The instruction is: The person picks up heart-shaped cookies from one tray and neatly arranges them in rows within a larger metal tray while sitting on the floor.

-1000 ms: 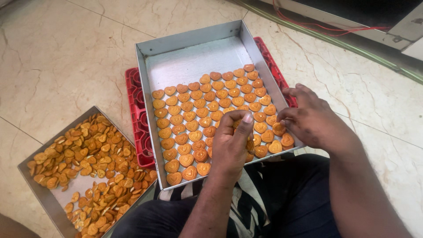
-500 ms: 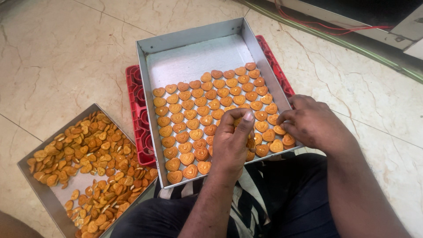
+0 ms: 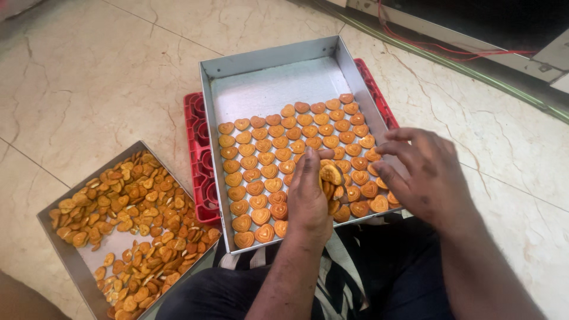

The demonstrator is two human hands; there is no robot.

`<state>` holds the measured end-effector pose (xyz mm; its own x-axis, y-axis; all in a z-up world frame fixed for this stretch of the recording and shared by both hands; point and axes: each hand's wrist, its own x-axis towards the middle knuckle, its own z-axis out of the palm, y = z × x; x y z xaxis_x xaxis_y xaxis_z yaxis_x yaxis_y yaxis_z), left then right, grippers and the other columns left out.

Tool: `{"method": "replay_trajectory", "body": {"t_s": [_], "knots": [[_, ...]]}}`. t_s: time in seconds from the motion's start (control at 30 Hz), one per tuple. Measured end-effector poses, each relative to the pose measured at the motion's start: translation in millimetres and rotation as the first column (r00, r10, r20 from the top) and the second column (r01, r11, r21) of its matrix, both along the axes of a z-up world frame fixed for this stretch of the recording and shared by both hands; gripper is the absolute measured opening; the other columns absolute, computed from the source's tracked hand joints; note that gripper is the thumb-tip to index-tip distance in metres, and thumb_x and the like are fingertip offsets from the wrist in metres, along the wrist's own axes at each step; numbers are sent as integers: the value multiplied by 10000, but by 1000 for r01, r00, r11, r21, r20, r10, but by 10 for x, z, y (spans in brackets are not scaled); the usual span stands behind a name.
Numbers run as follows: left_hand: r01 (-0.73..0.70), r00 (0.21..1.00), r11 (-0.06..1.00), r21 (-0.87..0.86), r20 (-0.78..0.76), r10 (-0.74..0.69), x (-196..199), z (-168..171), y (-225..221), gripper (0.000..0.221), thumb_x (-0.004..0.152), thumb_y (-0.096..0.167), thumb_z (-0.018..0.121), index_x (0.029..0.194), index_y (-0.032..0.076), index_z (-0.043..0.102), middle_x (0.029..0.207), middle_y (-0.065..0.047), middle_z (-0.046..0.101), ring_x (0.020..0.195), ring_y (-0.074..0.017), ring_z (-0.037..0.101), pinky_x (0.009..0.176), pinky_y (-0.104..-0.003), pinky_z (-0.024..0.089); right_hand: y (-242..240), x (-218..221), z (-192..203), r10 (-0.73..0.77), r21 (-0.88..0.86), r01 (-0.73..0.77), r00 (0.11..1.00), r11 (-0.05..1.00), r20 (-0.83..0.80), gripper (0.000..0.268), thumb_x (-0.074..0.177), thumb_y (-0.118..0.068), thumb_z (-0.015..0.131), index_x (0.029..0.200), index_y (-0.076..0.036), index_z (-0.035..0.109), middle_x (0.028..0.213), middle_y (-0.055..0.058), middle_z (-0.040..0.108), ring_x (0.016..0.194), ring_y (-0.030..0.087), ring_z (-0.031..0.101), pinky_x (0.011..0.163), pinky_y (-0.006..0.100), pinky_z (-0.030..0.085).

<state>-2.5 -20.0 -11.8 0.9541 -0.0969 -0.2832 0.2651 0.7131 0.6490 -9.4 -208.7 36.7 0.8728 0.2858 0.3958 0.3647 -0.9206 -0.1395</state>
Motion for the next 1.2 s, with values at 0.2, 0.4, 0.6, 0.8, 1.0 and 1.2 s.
{"method": "replay_trajectory", "body": {"t_s": [0.2, 0.4, 0.6, 0.8, 1.0, 1.2], "knots": [[-53, 989, 997, 52, 140, 46, -17, -11, 62, 635, 977, 600, 543, 1265, 36, 586, 1148, -77, 619, 1026, -138, 599, 811, -253, 561, 536, -63, 274, 279, 355, -180, 927, 917, -251, 397, 905, -255, 695, 1281, -135, 659, 1056, 56, 662, 979, 249, 704, 860, 379, 554], [5, 991, 966, 258, 131, -40, 62, 226, 722, 722, 869, 674, 535, 1239, 56, 568, 936, -29, 617, 750, -73, 579, 573, -243, 500, 981, 168, 554, 431, 149, -411, 892, 899, -139, 373, 841, -246, 728, 1188, -121, 672, 1104, 68, 663, 1004, 271, 673, 837, 417, 537], [18, 984, 938, 347, 159, -77, 10, 143, 1241, 712, 884, 703, 533, 1147, 46, 616, 767, -30, 577, 550, -70, 489, 454, -217, 413, 1426, 332, 357, 637, 24, -639, 769, 769, 54, 247, 784, -252, 801, 944, -132, 656, 1032, 37, 689, 976, 253, 688, 783, 431, 530], [9, 983, 919, 395, 163, -80, 63, 214, 1383, 537, 927, 517, 691, 1151, 36, 607, 739, 0, 546, 574, -60, 488, 486, -220, 428, 1459, 299, -205, 474, 584, -322, 872, 745, -123, 263, 858, -232, 781, 1015, -71, 645, 933, 32, 695, 802, 178, 712, 716, 331, 593], [-266, 962, 942, 207, 115, 246, 166, 212, 1675, 316, 962, 369, 675, 1058, 86, 572, 708, 16, 531, 541, -71, 481, 458, -227, 433, 1632, 239, -151, 186, 302, -25, 834, 953, -519, 333, 911, -346, 687, 1194, -174, 730, 986, 35, 759, 774, 169, 759, 710, 322, 612], [-443, 896, 897, 9, 37, 442, 230, 181, 1776, 213, 961, 287, 646, 1017, 107, 547, 688, -20, 552, 519, -109, 507, 437, -236, 423, 1978, 282, 18, 96, 61, -74, 737, 995, -670, 346, 950, -407, 627, 1226, -220, 719, 1001, 53, 777, 899, 219, 745, 852, 385, 578]]}}
